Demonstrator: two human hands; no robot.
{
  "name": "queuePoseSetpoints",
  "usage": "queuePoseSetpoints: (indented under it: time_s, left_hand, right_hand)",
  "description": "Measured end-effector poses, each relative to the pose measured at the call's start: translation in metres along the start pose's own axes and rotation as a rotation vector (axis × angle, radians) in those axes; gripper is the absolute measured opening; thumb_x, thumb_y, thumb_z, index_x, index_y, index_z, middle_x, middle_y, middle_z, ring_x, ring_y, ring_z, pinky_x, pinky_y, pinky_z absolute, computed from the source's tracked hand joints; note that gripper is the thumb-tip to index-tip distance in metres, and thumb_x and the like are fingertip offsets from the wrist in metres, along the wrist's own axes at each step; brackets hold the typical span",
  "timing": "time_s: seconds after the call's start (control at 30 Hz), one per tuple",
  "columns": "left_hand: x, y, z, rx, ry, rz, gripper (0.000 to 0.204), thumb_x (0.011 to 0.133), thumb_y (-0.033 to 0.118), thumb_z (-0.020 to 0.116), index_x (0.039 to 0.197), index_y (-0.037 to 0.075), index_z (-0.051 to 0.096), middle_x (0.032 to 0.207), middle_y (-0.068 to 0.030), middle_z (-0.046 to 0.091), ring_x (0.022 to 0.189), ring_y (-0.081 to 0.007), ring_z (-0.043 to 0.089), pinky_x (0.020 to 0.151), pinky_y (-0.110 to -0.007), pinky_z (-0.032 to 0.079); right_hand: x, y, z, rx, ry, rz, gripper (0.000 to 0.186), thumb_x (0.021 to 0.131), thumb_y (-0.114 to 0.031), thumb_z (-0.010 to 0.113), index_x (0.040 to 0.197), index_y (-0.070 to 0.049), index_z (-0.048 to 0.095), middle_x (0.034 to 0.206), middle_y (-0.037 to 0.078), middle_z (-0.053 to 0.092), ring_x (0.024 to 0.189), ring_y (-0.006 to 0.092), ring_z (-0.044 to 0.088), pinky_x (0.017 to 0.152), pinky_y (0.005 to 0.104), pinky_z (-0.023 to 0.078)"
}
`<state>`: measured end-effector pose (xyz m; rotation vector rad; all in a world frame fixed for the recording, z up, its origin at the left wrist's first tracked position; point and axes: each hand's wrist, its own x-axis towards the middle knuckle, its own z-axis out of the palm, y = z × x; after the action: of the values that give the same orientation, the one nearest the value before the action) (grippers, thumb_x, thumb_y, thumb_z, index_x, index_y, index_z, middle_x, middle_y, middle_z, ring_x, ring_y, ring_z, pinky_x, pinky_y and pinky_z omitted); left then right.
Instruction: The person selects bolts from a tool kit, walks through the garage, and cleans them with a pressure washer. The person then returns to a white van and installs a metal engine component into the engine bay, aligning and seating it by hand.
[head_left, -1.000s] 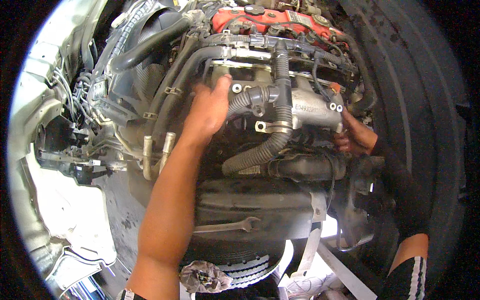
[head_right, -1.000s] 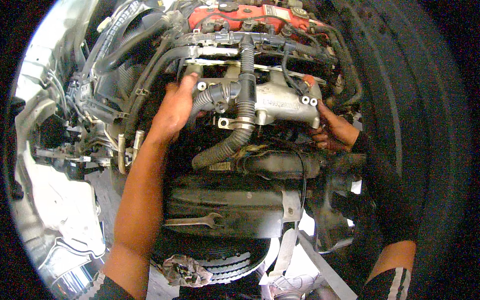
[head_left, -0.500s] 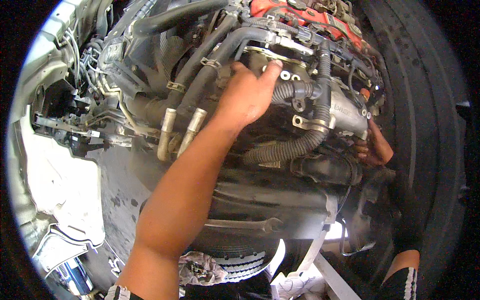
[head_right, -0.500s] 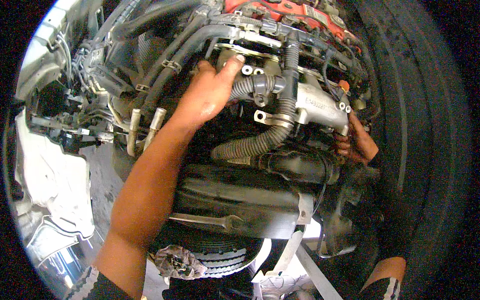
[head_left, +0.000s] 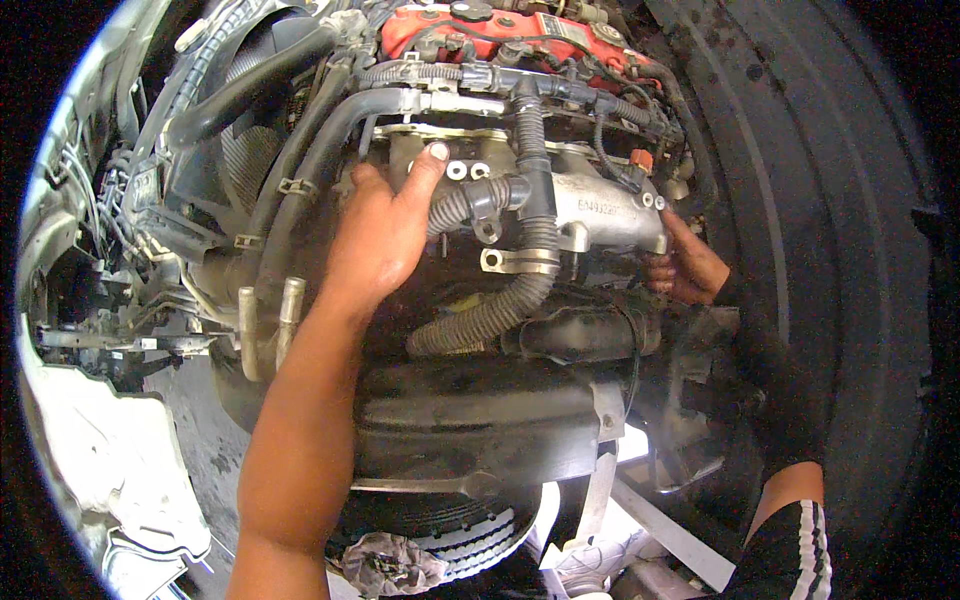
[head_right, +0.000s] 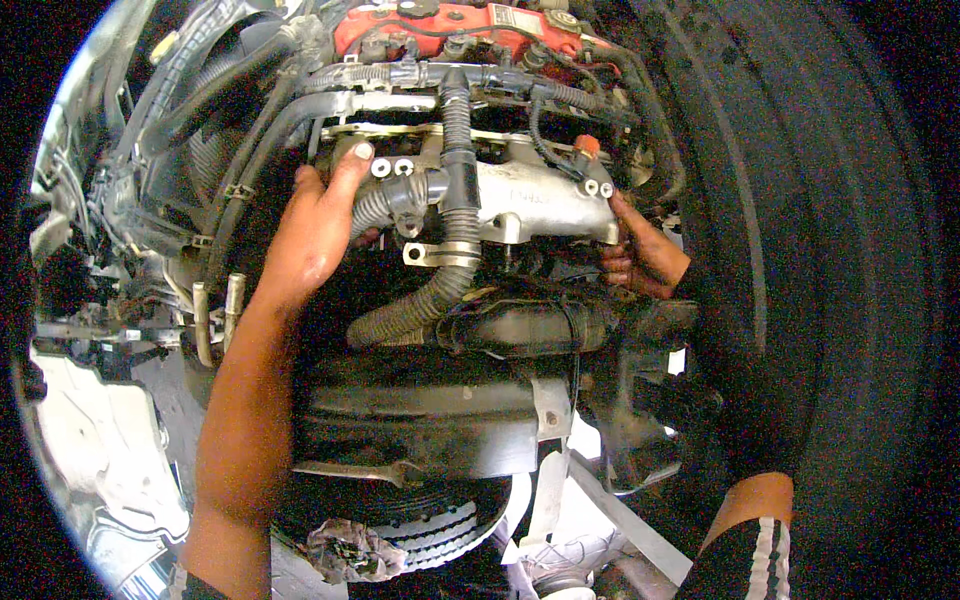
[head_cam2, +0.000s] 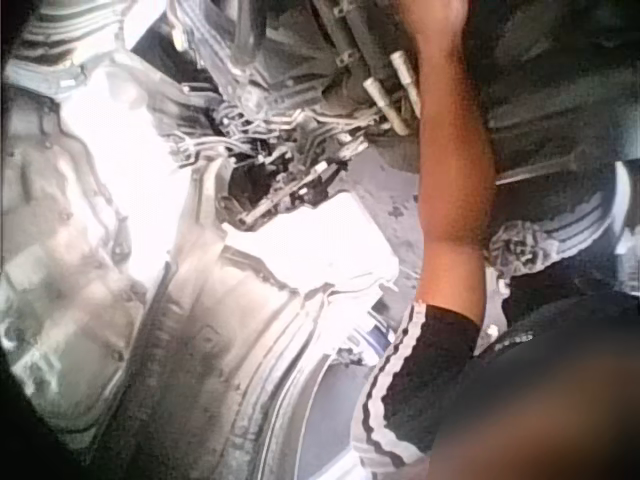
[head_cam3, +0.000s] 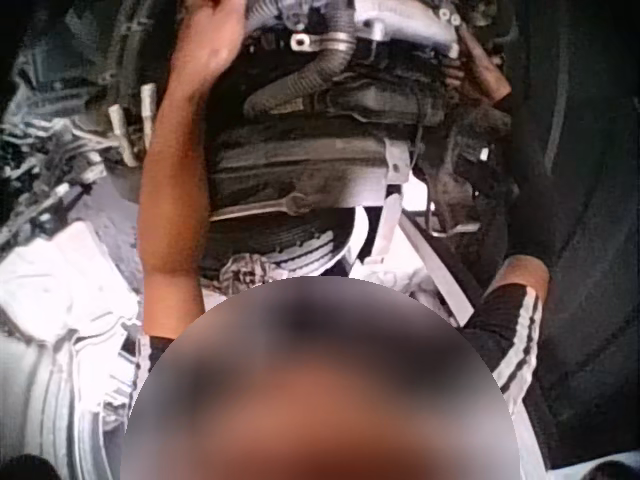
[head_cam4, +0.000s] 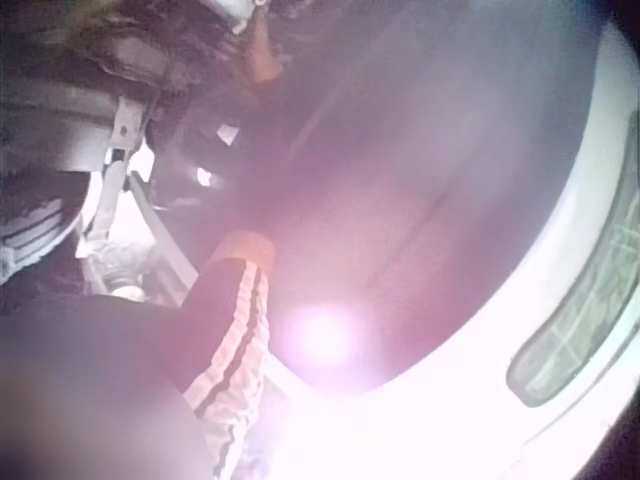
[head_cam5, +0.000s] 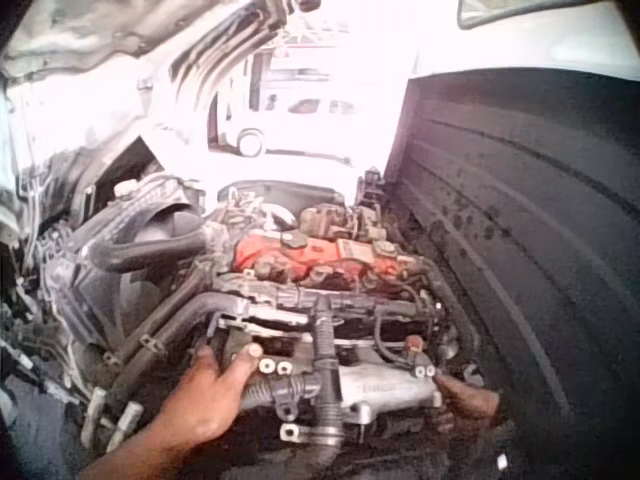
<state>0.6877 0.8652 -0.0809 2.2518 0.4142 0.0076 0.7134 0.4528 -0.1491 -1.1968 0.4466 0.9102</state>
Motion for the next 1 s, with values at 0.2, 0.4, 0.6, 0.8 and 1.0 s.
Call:
queuePoseSetpoints:
  time_s: [0.2, 0.4, 0.6, 0.8, 1.0]
  left_hand:
    - [0.001, -0.003, 0.001, -0.026, -0.028, -0.032, 0.113, 0.096, 0.076, 0.053, 0.145, -0.025, 0.038, 0.143, -0.046, 0.052, 0.141, -0.0493, 0.051, 0.121, -0.045, 0.036]
    - [0.002, -0.004, 0.003, -0.047, -0.016, -0.01, 0.104, 0.1, 0.071, 0.051, 0.144, -0.022, 0.041, 0.144, -0.0451, 0.051, 0.142, -0.0498, 0.049, 0.122, -0.046, 0.033]
    - [0.0, -0.002, 0.004, -0.137, -0.083, -0.074, 0.102, 0.104, 0.065, 0.05, 0.148, -0.024, 0.03, 0.149, -0.0465, 0.045, 0.145, -0.0526, 0.045, 0.123, -0.049, 0.032]
    - [0.005, -0.002, 0.008, -0.111, -0.056, -0.072, 0.1, 0.105, 0.065, 0.047, 0.149, -0.023, 0.028, 0.148, -0.0476, 0.045, 0.147, -0.0525, 0.043, 0.123, -0.049, 0.031]
    - [0.004, 0.0, 0.007, -0.134, -0.087, -0.086, 0.104, 0.104, 0.066, 0.046, 0.151, -0.024, 0.021, 0.15, -0.0477, 0.043, 0.148, -0.0522, 0.042, 0.124, -0.049, 0.03]
  right_hand:
    - [-0.003, 0.0, 0.004, -0.081, 0.064, -0.025, 0.058, 0.097, -0.078, 0.056, 0.105, -0.021, 0.053, 0.071, -0.006, 0.038, 0.058, 0.008, 0.035, 0.05, 0.0278, 0.031]
    - [-0.01, -0.005, 0.011, -0.134, 0.093, -0.004, 0.059, 0.097, -0.077, 0.058, 0.102, -0.019, 0.051, 0.072, -0.006, 0.037, 0.06, 0.0078, 0.035, 0.055, 0.0278, 0.034]
    - [-0.014, -0.003, 0.014, 0.0, 0.005, 0.0, 0.053, 0.1, -0.068, 0.062, 0.101, -0.016, 0.049, 0.074, -0.003, 0.036, 0.065, 0.0109, 0.037, 0.058, 0.0301, 0.036]
    - [-0.012, -0.002, 0.011, 0.003, -0.017, -0.022, 0.05, 0.103, -0.064, 0.061, 0.101, -0.015, 0.049, 0.074, -0.003, 0.036, 0.064, 0.0113, 0.036, 0.058, 0.0305, 0.035]
    - [-0.013, -0.003, 0.014, 0.004, -0.031, -0.014, 0.047, 0.105, -0.06, 0.06, 0.102, -0.014, 0.051, 0.074, -0.003, 0.037, 0.063, 0.0112, 0.035, 0.058, 0.0299, 0.034]
